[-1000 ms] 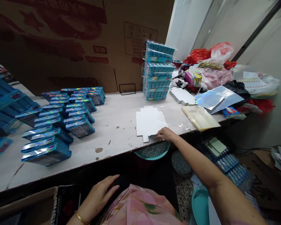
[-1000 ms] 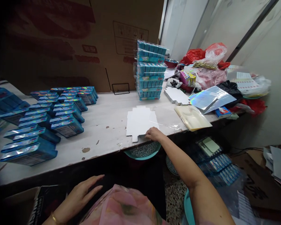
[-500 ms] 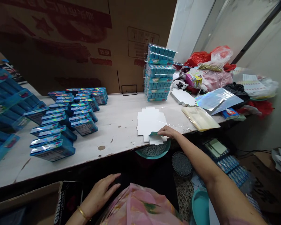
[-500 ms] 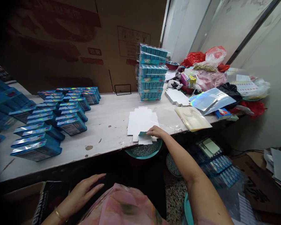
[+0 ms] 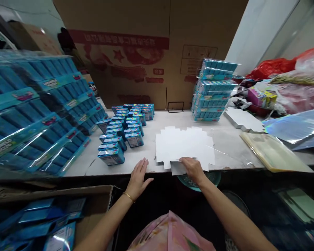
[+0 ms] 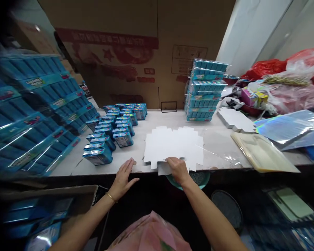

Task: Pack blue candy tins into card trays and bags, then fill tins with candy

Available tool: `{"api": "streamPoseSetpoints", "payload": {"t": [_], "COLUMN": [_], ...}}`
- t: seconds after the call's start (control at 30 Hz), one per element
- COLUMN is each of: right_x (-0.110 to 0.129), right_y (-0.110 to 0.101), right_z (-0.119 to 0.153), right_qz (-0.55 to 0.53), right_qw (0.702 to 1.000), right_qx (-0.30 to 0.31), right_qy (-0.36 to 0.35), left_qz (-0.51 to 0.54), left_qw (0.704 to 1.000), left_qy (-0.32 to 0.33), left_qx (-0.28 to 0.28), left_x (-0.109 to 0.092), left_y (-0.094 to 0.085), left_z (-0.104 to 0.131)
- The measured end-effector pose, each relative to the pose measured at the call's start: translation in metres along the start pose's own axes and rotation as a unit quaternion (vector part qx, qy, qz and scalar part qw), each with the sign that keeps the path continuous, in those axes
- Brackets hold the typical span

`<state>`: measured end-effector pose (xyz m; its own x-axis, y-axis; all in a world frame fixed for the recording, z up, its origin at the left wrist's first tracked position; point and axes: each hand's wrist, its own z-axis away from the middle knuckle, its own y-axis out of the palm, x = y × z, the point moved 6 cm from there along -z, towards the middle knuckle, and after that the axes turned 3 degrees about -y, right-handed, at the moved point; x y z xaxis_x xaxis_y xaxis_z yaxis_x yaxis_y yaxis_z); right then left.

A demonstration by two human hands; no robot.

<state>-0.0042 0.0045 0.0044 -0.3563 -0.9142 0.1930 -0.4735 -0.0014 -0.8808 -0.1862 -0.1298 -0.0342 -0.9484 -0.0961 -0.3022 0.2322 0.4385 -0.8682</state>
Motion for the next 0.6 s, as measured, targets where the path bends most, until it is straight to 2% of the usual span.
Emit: {"api": "streamPoseSetpoints", "payload": {"t": [0.07, 0.13, 0.2, 0.27, 0.43, 0.6], "right_x": [-0.007, -0.005, 0.002, 0.009, 0.016, 0.016], "right_y": [-0.004, -0.01, -0.013, -0.008, 0.016, 0.018], "right_z": [0.002, 0.002, -0.001, -0.002, 0.011, 0.02], "right_qz": [-0.02, -0.044, -0.066, -0.077, -0.111, -0.111], "right_qw": [0.998, 0.995, 0.993, 0.992, 0.993, 0.992], "right_qx": [-0.049, -0.077, -0.092, -0.092, -0.043, -0.055], "right_qy": [0.035, 0.04, 0.028, 0.024, 0.017, 0.013], "left_qz": [0.007, 0.012, 0.015, 0.02, 0.031, 0.103], "left_qw": [1.0, 0.999, 0.997, 0.996, 0.997, 0.979], "left_qy": [0.007, 0.007, 0.013, 0.03, 0.06, 0.149], "left_qx": [-0.012, -0.05, -0.078, -0.078, -0.032, 0.088], "left_x": [0.0, -0.005, -0.01, -0.012, -0.002, -0.003], "left_y": [0.002, -0.004, -0.009, -0.008, 0.01, 0.026], "left_z": [-0.003, -0.008, -0.015, -0.021, -0.035, -0.044]}}
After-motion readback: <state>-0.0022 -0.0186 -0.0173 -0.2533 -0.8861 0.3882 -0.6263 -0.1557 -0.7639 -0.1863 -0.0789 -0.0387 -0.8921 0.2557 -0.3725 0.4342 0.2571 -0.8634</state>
